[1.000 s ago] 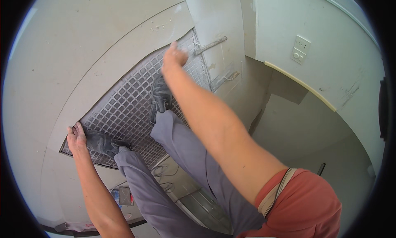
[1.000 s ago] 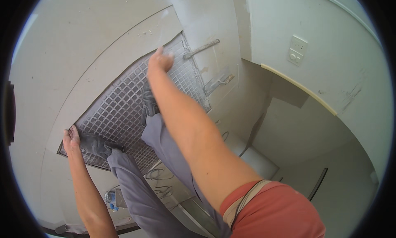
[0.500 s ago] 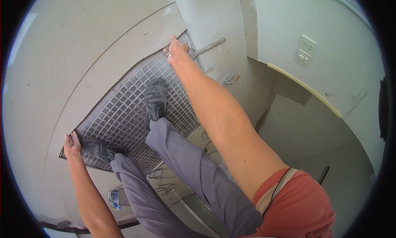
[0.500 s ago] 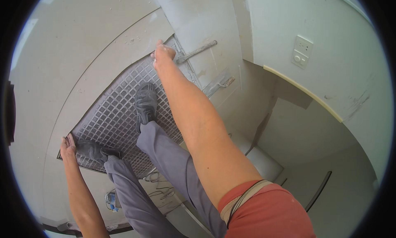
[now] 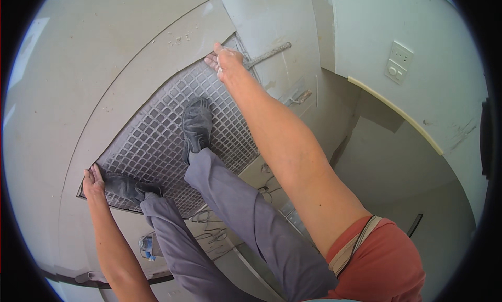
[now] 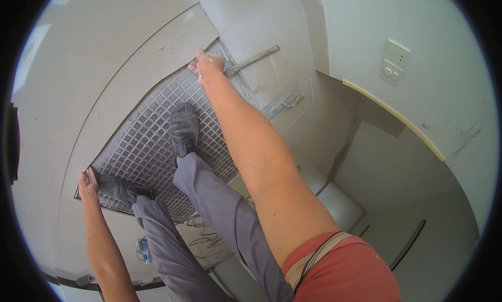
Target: Replacing a large floor tile using a trowel and scraper.
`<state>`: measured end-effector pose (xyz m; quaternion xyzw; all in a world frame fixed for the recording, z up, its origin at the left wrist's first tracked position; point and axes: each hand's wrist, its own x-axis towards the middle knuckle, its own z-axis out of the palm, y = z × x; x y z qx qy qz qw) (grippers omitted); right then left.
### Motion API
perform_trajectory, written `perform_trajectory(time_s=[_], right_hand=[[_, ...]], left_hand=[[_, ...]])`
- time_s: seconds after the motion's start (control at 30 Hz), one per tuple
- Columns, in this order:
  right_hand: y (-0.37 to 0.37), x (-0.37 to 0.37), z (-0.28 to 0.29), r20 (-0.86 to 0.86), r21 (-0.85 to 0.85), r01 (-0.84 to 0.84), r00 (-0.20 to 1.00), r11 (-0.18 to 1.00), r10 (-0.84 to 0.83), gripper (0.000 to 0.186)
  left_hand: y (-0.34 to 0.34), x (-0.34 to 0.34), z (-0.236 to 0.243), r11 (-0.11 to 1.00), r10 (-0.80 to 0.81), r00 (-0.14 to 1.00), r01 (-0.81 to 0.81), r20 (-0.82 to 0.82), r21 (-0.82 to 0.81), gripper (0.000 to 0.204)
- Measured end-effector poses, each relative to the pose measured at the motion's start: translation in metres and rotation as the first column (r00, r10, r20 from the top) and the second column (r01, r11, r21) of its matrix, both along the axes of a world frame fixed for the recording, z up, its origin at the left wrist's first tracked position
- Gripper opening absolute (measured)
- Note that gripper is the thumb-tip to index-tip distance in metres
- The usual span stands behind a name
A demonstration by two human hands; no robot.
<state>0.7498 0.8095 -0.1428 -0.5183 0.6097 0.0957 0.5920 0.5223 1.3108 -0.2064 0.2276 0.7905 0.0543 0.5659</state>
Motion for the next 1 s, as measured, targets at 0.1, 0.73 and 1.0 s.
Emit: perform_trajectory(time_s=[0.1, 0.73, 1.0], right_hand=[[-0.002, 0.001, -0.001, 0.003, 0.012, -0.018, 1.0, 1.0, 0.018, 0.03], [-0.021, -0.007, 0.004, -0.057, -0.007, -0.137, 0.989, 0.991, 0.137, 0.027], [-0.05, -0.011, 0.035, 0.081, -0.102, -0.153, 0.984, 0.983, 0.161, 0.033]], left_hand=[[-0.004, 0.003, 0.004, 1.0, 0.005, 1.0, -0.005, -0.004, 0.001, 0.033], [-0.018, 0.0, 0.003, 1.0, 0.013, 0.997, -0.012, 0.077, -0.014, 0.025], [-0.018, -0.002, -0.007, 1.0, -0.025, 0.999, 0.025, 0.04, -0.005, 0.024]])
